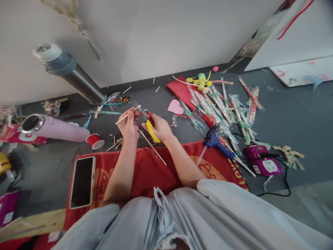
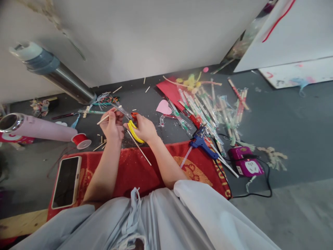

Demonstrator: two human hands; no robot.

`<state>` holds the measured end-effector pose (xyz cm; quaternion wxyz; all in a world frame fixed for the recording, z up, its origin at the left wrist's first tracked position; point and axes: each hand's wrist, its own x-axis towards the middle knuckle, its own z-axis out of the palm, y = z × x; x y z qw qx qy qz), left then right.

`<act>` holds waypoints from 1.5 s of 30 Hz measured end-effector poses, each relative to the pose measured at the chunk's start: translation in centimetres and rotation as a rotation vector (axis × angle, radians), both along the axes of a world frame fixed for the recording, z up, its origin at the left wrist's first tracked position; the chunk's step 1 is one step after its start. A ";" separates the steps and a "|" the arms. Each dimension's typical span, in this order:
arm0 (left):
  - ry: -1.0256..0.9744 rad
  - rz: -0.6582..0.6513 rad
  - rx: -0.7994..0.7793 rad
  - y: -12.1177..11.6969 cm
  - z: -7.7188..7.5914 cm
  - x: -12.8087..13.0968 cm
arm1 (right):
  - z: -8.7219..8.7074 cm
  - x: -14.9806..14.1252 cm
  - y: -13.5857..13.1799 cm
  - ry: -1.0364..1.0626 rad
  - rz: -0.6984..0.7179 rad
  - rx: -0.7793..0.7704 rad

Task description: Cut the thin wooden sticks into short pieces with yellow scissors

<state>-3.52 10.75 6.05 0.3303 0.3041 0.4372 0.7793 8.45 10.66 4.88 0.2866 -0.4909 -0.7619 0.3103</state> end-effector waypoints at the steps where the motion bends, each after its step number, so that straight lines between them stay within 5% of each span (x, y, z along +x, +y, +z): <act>1: -0.002 -0.006 -0.002 0.0 0.0 0.0 | 0.0 0.0 0.0 -0.004 0.003 0.001; 32: 0.018 0.018 -0.092 0.0 0.4 -0.3 | 1.6 0.2 -0.6 -0.059 -0.047 -0.103; 45: -0.006 0.059 -0.152 0.0 0.5 0.1 | -0.3 -0.5 -0.3 -0.002 -0.011 0.029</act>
